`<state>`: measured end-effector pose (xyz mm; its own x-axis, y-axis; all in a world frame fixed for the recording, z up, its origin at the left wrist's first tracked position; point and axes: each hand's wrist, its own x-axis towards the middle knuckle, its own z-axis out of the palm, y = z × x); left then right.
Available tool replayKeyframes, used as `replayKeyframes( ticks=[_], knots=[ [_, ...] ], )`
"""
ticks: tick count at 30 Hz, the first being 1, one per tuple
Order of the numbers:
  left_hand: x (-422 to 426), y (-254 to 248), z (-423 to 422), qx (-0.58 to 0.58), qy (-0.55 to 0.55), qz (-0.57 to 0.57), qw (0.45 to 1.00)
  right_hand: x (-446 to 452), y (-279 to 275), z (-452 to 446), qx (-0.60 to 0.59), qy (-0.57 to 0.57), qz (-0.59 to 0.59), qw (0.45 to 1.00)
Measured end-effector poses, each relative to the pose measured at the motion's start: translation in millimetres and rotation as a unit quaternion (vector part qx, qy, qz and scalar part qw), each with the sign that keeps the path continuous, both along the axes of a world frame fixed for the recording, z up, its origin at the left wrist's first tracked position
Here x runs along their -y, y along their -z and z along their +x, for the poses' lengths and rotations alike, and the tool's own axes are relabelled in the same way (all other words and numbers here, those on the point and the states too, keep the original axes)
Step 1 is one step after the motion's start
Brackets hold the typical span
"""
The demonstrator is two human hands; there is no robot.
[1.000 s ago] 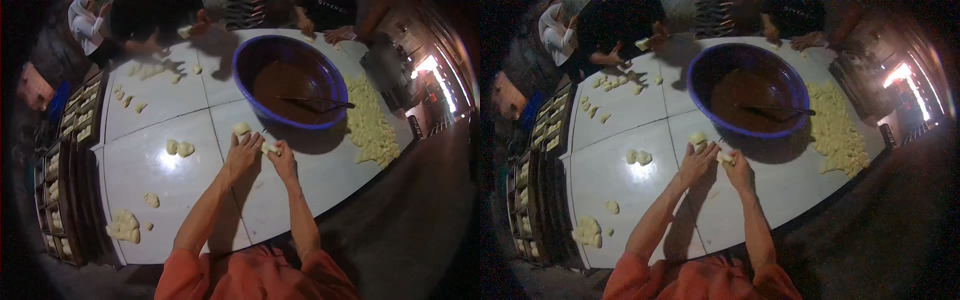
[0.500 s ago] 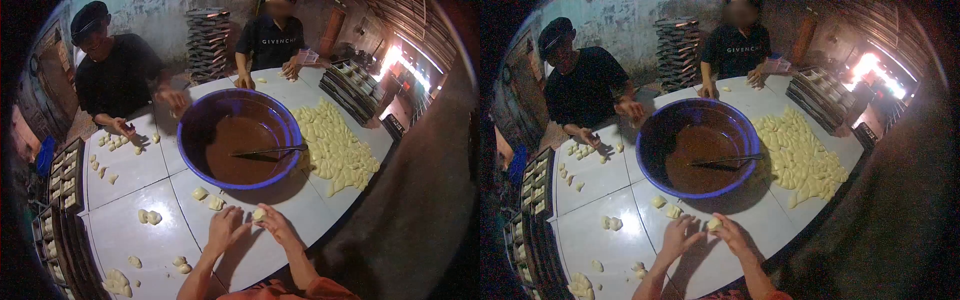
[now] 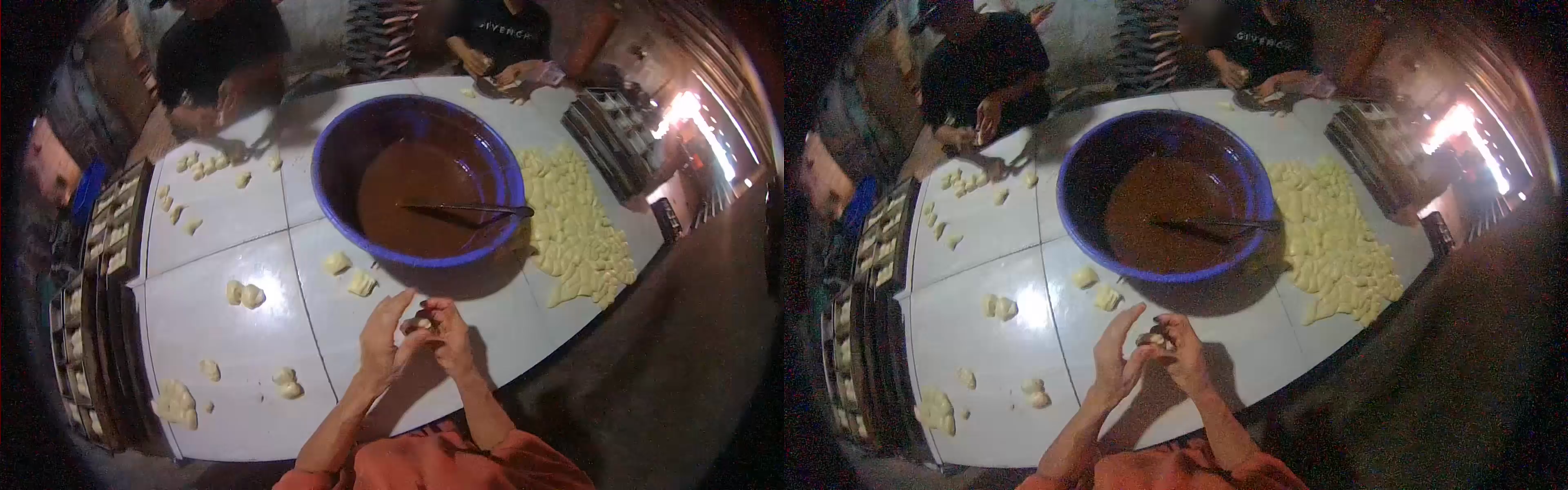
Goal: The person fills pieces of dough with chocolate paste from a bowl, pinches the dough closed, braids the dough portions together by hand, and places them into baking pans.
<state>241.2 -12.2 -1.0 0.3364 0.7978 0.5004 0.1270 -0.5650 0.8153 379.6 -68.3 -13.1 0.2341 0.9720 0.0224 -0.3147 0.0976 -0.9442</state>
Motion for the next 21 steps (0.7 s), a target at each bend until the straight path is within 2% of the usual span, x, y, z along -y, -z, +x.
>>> replayKeyframes(
  ticks=[1, 2, 3, 5, 6, 7, 9, 10, 11, 12, 13, 14, 16, 17, 18, 19, 20, 21],
  knots=[
    [-1, -8, 4, 0.025, 0.029, 0.050, 0.998, 0, -25, -10, -0.114, -0.023, 0.007, 0.993],
    [7, 3, 8, 0.035, 0.049, 0.007, 0.998, 3, -27, -14, -0.131, 0.009, -0.054, 0.990],
    [13, 15, 12, 0.046, 0.069, -0.033, 0.996, 5, -27, -15, -0.136, -0.002, -0.064, 0.989],
    [9, 16, 28, 0.169, 0.017, 0.010, 0.985, 4, -29, -11, -0.258, -0.033, -0.073, 0.963],
    [12, 23, 31, 0.174, 0.025, -0.051, 0.983, 1, -40, -8, -0.249, -0.069, -0.059, 0.964],
    [16, 28, 32, 0.177, 0.023, -0.054, 0.983, -3, -33, -2, -0.246, -0.070, -0.062, 0.965],
    [19, 34, 32, 0.219, 0.051, -0.193, 0.955, -13, -12, 10, -0.095, -0.057, 0.005, 0.994],
    [16, 30, 26, 0.172, 0.063, -0.216, 0.959, -24, -36, 11, -0.174, -0.077, -0.062, 0.980],
    [16, 24, 22, 0.149, 0.058, -0.257, 0.953, -40, -63, 11, -0.200, -0.119, 0.003, 0.972],
    [18, 23, 15, 0.151, 0.063, -0.284, 0.945, -53, -65, 22, -0.159, -0.101, 0.044, 0.981],
    [19, 22, 5, 0.152, 0.070, -0.312, 0.935, -72, -67, 38, -0.035, -0.064, 0.029, 0.997],
    [20, 17, -7, 0.152, 0.068, -0.314, 0.935, -89, -88, 41, 0.034, -0.051, -0.003, 0.998],
    [17, 9, -31, 0.056, 0.063, -0.374, 0.923, -128, -94, 60, 0.214, -0.091, -0.055, 0.971],
    [15, 11, -40, 0.060, 0.062, -0.375, 0.923, -148, -87, 68, 0.301, -0.124, -0.086, 0.942],
    [16, 13, -48, 0.039, 0.040, -0.359, 0.932, -164, -82, 68, 0.303, -0.127, -0.085, 0.941],
    [17, 16, -56, 0.019, 0.017, -0.343, 0.939, -178, -77, 68, 0.455, -0.171, -0.090, 0.869],
    [19, 18, -63, 0.012, 0.007, -0.360, 0.933, -190, -70, 67, 0.592, -0.211, -0.092, 0.773],
    [20, 16, -68, 0.014, 0.004, -0.361, 0.932, -199, -61, 68, 0.593, -0.215, -0.091, 0.771]
  ],
)
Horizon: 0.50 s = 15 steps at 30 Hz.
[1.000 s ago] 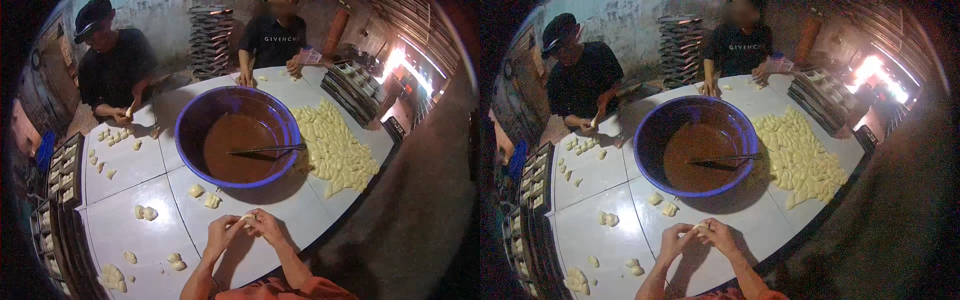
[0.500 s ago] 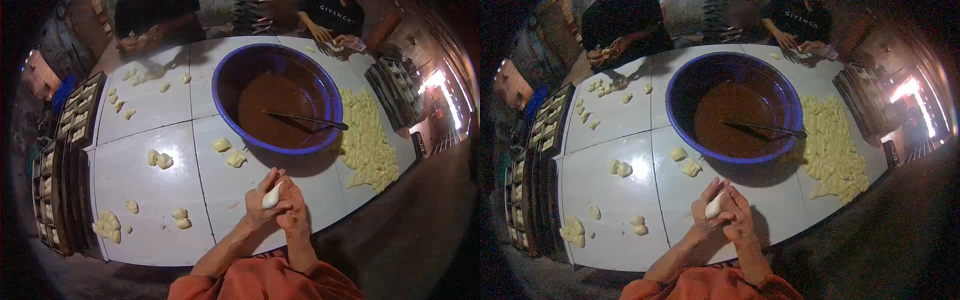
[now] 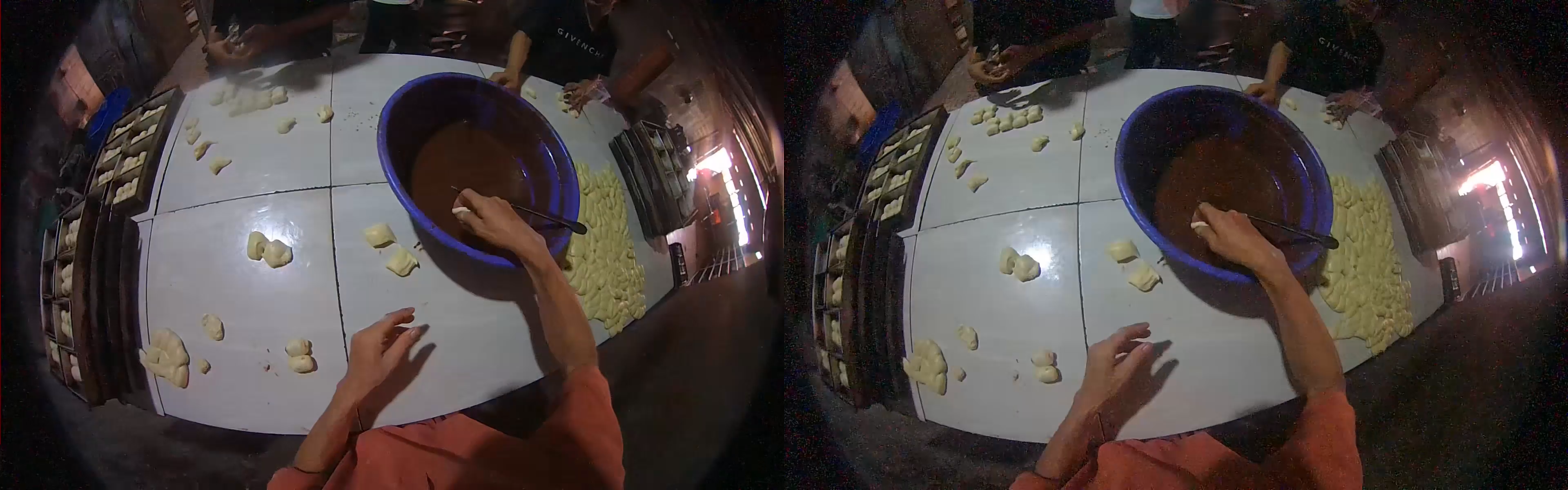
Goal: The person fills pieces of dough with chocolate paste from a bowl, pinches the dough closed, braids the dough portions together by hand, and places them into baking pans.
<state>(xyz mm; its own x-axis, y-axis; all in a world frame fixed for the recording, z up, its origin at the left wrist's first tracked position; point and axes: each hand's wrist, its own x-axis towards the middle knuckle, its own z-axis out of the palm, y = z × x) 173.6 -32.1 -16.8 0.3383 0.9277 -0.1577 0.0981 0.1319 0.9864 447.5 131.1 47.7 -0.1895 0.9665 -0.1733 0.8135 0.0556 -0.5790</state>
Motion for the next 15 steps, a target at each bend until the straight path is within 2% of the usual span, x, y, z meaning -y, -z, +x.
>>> replayKeyframes(
  ticks=[2, 3, 4, 6, 10, 11, 12, 15],
  knots=[
    [3, -7, -9, -0.012, -0.008, -0.042, 0.999, -13, 16, 1, 0.127, -0.104, 0.019, 0.986],
    [6, -7, -11, -0.012, -0.022, -0.052, 0.998, -15, 5, -9, 0.184, -0.120, -0.024, 0.975],
    [7, -8, -12, -0.012, -0.023, -0.053, 0.998, -15, 12, -6, 0.184, -0.122, -0.025, 0.975],
    [7, -12, -15, -0.045, -0.019, -0.070, 0.996, -18, 30, 5, 0.178, -0.221, -0.078, 0.956],
    [14, 9, -16, -0.057, -0.032, 0.007, 0.998, -17, 0, -3, 0.097, -0.143, -0.186, 0.967],
    [14, 11, -15, -0.049, -0.029, -0.004, 0.998, -15, 20, 9, 0.095, -0.175, -0.128, 0.971],
    [13, 9, -15, -0.050, -0.028, -0.003, 0.998, -10, 16, 7, 0.094, -0.174, -0.127, 0.972],
    [8, 4, -11, -0.041, -0.013, 0.000, 0.999, -2, -5, 2, -0.031, -0.056, -0.133, 0.989]
  ],
)
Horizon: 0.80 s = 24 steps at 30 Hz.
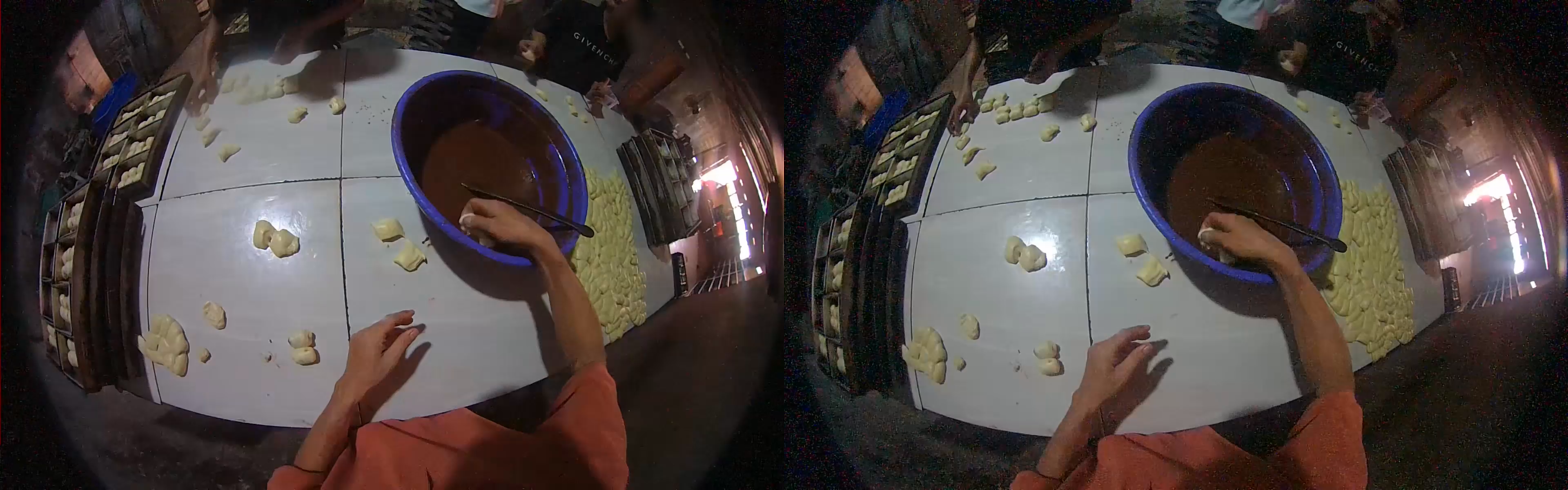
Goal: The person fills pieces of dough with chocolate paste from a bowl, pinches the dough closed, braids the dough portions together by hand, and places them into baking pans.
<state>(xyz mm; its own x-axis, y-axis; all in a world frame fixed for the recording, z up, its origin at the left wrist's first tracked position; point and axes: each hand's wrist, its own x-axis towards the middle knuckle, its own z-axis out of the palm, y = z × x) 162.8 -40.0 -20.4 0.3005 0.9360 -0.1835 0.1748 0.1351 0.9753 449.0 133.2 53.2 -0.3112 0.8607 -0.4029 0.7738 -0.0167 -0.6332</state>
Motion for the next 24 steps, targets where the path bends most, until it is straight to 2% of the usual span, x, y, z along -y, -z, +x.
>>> replayKeyframes(
  ticks=[1, 2, 3, 4, 5, 7, 8, 10, 11, 13, 14, 17, 19, 21, 23, 24],
  knots=[
    [0, -3, 2, -0.001, -0.003, 0.001, 1.000, 2, 1, 4, -0.001, -0.003, 0.001, 1.000],
    [-1, -6, 4, 0.008, 0.000, -0.001, 1.000, 3, 4, 8, -0.188, 0.078, -0.052, 0.978],
    [-3, -9, 7, 0.016, 0.004, -0.004, 1.000, 6, 6, 10, -0.366, 0.156, -0.104, 0.911],
    [-8, -1, 10, 0.030, 0.009, 0.062, 0.998, 14, -8, 0, -0.394, 0.182, -0.076, 0.898],
    [-13, -7, 12, 0.028, 0.004, 0.062, 0.998, 20, -17, -7, -0.394, 0.178, -0.078, 0.898],
    [-25, -24, 20, 0.061, 0.041, 0.012, 0.997, 33, -27, -23, -0.475, 0.225, -0.069, 0.848],
    [-29, -21, 26, 0.120, 0.034, -0.020, 0.992, 39, -27, -34, -0.505, 0.243, -0.041, 0.827],
    [-37, -24, 33, 0.216, 0.026, -0.072, 0.973, 52, -20, -52, -0.548, 0.218, -0.049, 0.806],
    [-38, -29, 33, 0.214, 0.017, -0.073, 0.974, 60, -16, -62, -0.588, 0.197, -0.053, 0.783],
    [-35, -34, 30, 0.357, -0.017, -0.117, 0.926, 81, -13, -92, -0.571, 0.243, -0.061, 0.781],
    [-32, -23, 28, 0.374, -0.033, -0.148, 0.915, 89, -5, -101, -0.573, 0.243, -0.069, 0.780],
    [-23, -18, -5, 0.408, -0.045, -0.154, 0.899, 108, 21, -132, -0.591, 0.258, -0.095, 0.758],
    [-22, -12, -37, 0.385, -0.070, -0.155, 0.907, 121, 30, -152, -0.593, 0.263, -0.092, 0.756],
    [-19, -8, -68, 0.346, -0.151, -0.150, 0.914, 132, 42, -169, -0.584, 0.241, -0.112, 0.767],
    [-17, 6, -92, 0.313, -0.187, -0.139, 0.921, 145, 50, -199, -0.483, 0.179, 0.017, 0.857],
    [-15, 10, -101, 0.301, -0.211, -0.124, 0.922, 153, 43, -217, -0.468, 0.196, 0.013, 0.862]
  ],
)
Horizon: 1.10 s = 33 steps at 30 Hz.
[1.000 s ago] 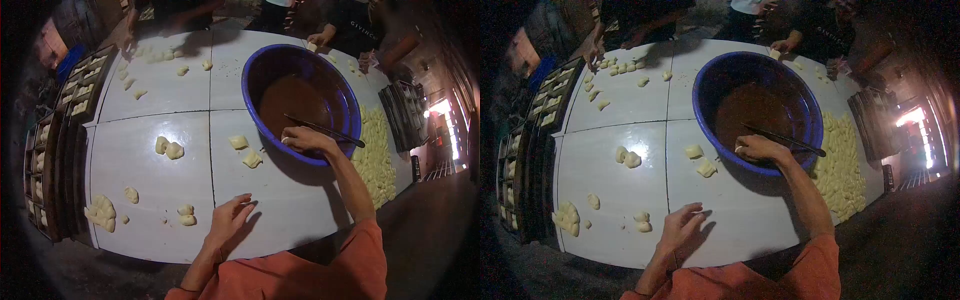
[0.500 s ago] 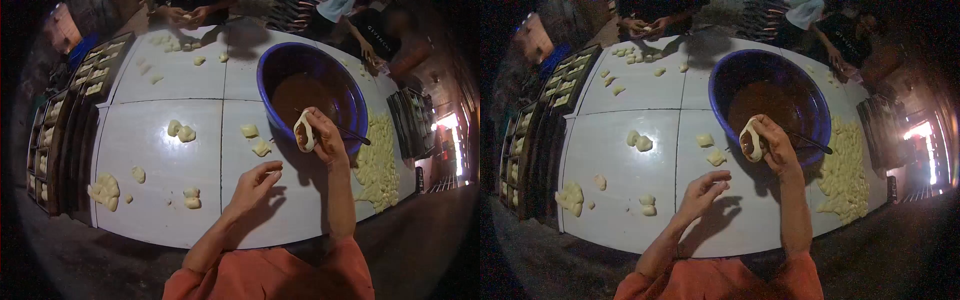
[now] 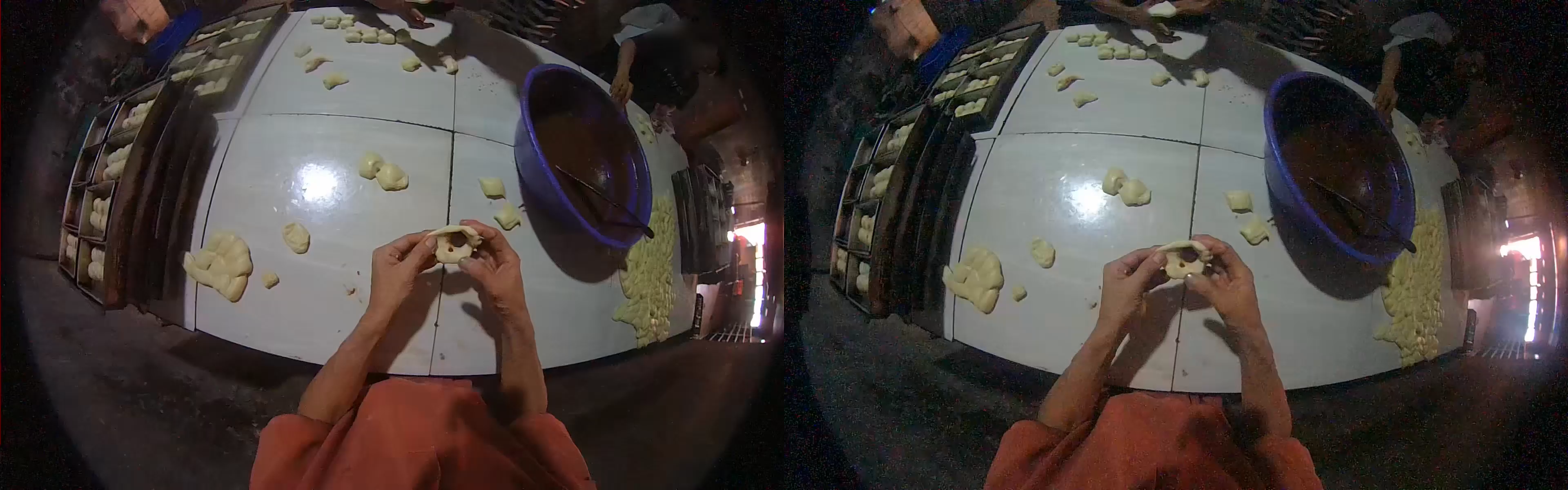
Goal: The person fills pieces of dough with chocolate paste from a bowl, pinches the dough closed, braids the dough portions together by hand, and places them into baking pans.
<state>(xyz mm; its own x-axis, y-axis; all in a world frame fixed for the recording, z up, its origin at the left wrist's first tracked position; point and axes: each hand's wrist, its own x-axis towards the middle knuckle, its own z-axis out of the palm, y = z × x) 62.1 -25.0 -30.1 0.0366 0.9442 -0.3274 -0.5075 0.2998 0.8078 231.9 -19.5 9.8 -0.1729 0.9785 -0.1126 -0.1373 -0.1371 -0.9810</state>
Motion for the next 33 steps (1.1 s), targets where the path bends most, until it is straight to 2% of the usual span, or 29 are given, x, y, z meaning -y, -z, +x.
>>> replayKeyframes(
  ticks=[1, 2, 3, 4, 5, 6, 9, 12, 13, 15, 17, 19, 21, 24, 25, 27, 28, 29, 31, 33],
  knots=[
    [1, -4, -9, -0.018, -0.025, 0.004, 1.000, 5, 4, -16, -0.003, -0.004, -0.001, 1.000],
    [5, -12, -15, -0.021, -0.032, 0.010, 0.999, 10, 9, -30, 0.139, 0.008, 0.099, 0.985],
    [7, -14, -22, -0.024, -0.034, 0.010, 0.999, 12, 15, -44, 0.277, 0.021, 0.198, 0.940],
    [9, -15, -28, -0.055, -0.032, 0.004, 0.998, 13, 25, -58, 0.268, 0.066, 0.259, 0.926],
    [11, -16, -33, -0.085, -0.029, -0.003, 0.996, 13, 32, -65, 0.266, 0.064, 0.259, 0.926],
    [12, -15, -38, -0.122, -0.027, -0.004, 0.992, 13, 35, -73, 0.269, 0.082, 0.249, 0.927],
    [12, -10, -53, -0.138, -0.014, 0.014, 0.990, 10, 39, -95, 0.231, 0.137, 0.223, 0.937],
    [5, -15, -66, -0.076, 0.007, -0.015, 0.997, 6, 37, -99, 0.048, 0.096, 0.003, 0.994],
    [1, -18, -72, -0.039, 0.033, -0.042, 0.998, 6, 28, -100, 0.049, 0.094, 0.003, 0.994],
    [-6, -23, -85, -0.084, 0.064, -0.048, 0.993, 6, 13, -100, -0.021, 0.045, -0.099, 0.994],
    [-9, -28, -94, -0.055, 0.085, -0.047, 0.994, 10, 7, -96, -0.022, 0.015, -0.117, 0.993],
    [-10, -35, -99, -0.068, 0.087, -0.043, 0.993, 13, 20, -92, 0.038, -0.038, 0.099, 0.994],
    [-9, -44, -95, -0.080, 0.095, -0.039, 0.991, 10, 33, -83, 0.076, -0.056, 0.138, 0.986],
    [0, -46, -81, -0.083, 0.084, 0.061, 0.991, 3, 49, -76, 0.083, 0.022, 0.276, 0.957],
    [0, -39, -80, -0.083, 0.086, 0.061, 0.991, 3, 45, -80, 0.083, 0.024, 0.274, 0.958],
    [-3, -33, -80, -0.069, 0.106, 0.065, 0.990, 5, 33, -93, 0.106, 0.149, 0.296, 0.938],
    [-2, -38, -77, -0.079, 0.104, 0.064, 0.989, 8, 28, -106, -0.012, 0.203, 0.235, 0.950],
    [-1, -35, -75, -0.079, 0.105, 0.063, 0.989, 7, 31, -102, -0.011, 0.204, 0.235, 0.950],
    [4, -21, -72, -0.086, 0.128, 0.070, 0.986, 5, 41, -90, 0.143, 0.131, 0.325, 0.925],
    [11, -16, -67, -0.060, 0.135, 0.070, 0.987, 7, 50, -85, 0.174, 0.163, 0.331, 0.913]
  ],
)
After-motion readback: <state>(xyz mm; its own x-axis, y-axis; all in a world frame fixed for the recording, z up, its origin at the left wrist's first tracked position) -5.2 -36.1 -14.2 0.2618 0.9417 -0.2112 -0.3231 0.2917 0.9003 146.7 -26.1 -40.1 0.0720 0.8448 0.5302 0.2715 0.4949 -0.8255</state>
